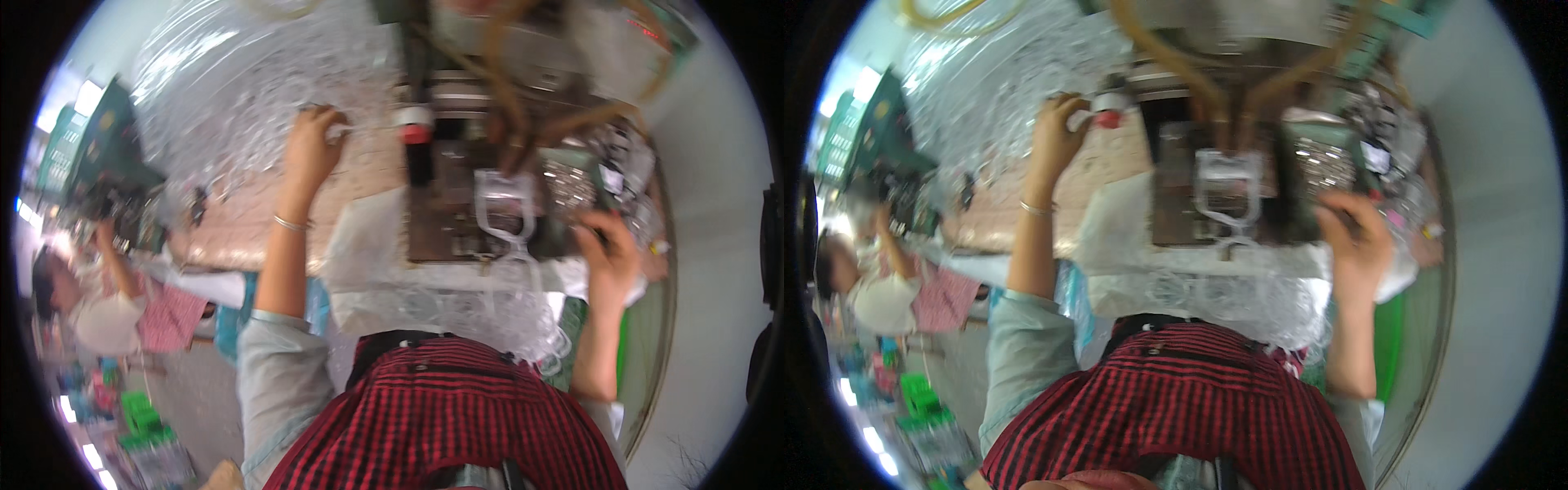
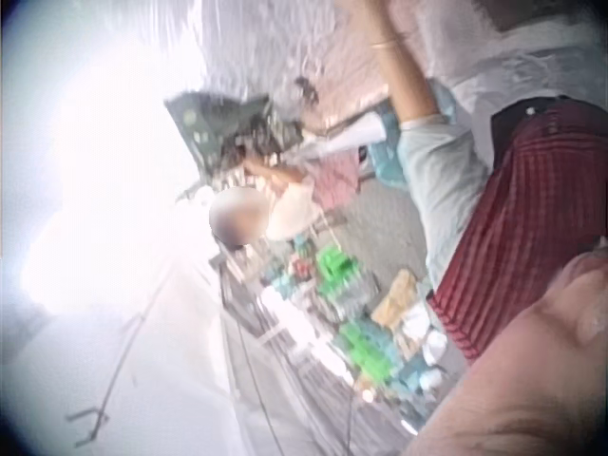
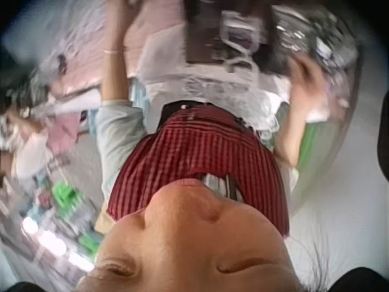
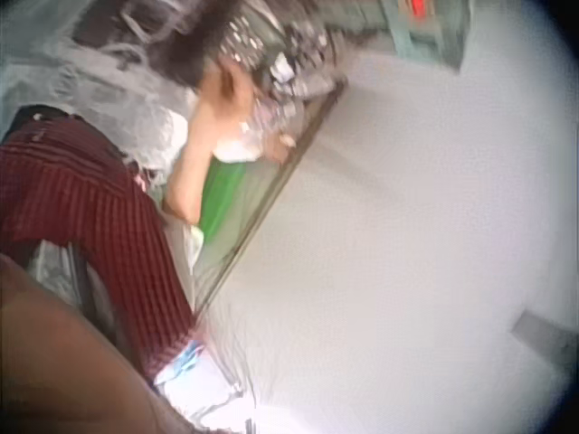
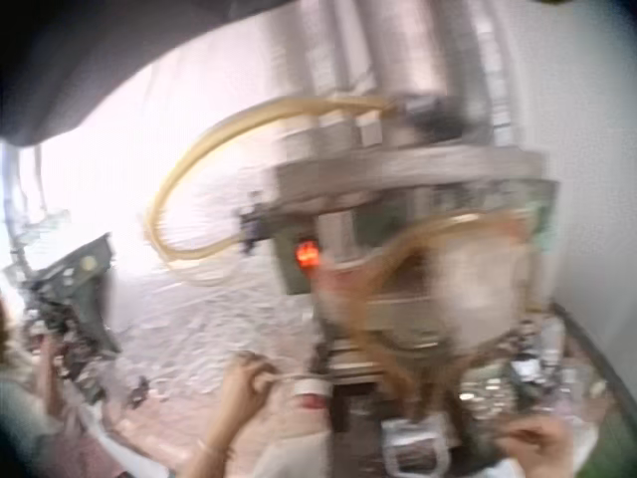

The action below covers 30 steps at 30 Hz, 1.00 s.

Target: The person repeatedly picks clear plastic frames and small metal parts from the workbench, places them into a press machine, and removes the assembled units. The process is continuous and repetitive, with the person handling each item one at a time.

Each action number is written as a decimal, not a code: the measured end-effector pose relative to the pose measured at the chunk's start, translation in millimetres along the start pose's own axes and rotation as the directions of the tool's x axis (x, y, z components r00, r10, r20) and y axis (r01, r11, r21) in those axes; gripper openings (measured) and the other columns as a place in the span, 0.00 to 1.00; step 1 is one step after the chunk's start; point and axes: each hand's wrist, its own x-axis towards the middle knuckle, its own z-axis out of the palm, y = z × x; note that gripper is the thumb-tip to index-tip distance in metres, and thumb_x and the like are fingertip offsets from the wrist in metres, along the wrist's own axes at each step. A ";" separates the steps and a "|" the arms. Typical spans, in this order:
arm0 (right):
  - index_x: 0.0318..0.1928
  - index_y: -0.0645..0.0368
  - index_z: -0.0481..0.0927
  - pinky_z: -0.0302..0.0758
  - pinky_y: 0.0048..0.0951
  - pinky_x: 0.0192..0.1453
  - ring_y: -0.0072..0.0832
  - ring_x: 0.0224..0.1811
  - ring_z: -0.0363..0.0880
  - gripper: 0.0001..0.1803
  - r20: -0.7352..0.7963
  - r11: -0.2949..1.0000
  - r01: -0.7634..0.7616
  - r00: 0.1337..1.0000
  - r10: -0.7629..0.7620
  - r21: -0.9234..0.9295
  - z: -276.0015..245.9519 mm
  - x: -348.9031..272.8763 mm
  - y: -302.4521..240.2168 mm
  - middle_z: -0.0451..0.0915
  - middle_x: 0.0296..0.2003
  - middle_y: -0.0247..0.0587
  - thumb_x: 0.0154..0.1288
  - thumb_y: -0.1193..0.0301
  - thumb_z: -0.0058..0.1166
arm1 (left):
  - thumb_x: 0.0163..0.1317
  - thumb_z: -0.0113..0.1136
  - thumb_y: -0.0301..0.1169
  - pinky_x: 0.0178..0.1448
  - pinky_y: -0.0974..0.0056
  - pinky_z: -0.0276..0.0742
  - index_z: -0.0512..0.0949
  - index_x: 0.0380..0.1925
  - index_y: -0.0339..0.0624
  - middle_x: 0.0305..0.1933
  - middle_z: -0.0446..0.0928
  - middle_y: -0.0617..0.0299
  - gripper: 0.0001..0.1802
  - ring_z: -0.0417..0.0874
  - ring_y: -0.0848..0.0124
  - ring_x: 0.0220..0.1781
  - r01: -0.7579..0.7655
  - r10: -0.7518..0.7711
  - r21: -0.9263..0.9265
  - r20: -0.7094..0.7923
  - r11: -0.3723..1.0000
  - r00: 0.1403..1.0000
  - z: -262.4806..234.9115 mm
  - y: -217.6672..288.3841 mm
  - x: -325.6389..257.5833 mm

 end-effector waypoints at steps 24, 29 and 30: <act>0.59 0.66 0.73 0.74 0.23 0.54 0.19 0.43 0.78 0.25 0.165 0.901 -0.150 0.982 0.089 0.406 96.0 31.9 -69.5 0.81 0.37 0.33 0.60 0.84 0.62 | 0.67 0.61 0.30 0.55 0.51 0.82 0.65 0.32 0.42 0.42 0.80 0.43 0.13 0.85 0.56 0.48 -0.478 0.190 -0.807 -0.438 0.346 0.879 -123.9 146.0 -64.1; 0.59 0.65 0.73 0.74 0.22 0.52 0.18 0.42 0.77 0.26 0.103 0.875 -0.089 0.994 0.045 0.476 96.6 31.0 -52.7 0.81 0.35 0.31 0.61 0.83 0.63 | 0.63 0.62 0.15 0.37 0.67 0.82 0.70 0.37 0.36 0.33 0.83 0.47 0.10 0.87 0.64 0.33 -0.380 0.223 -0.292 -0.455 0.877 0.862 -113.9 179.3 -19.7; 0.59 0.66 0.73 0.74 0.23 0.52 0.18 0.42 0.78 0.26 0.108 0.869 -0.080 0.994 0.032 0.488 97.7 31.9 -52.8 0.81 0.36 0.31 0.60 0.84 0.62 | 0.63 0.63 0.15 0.37 0.66 0.83 0.72 0.38 0.35 0.33 0.83 0.47 0.09 0.87 0.64 0.33 -0.380 0.026 -0.687 -0.466 0.619 0.884 -97.3 184.3 -4.6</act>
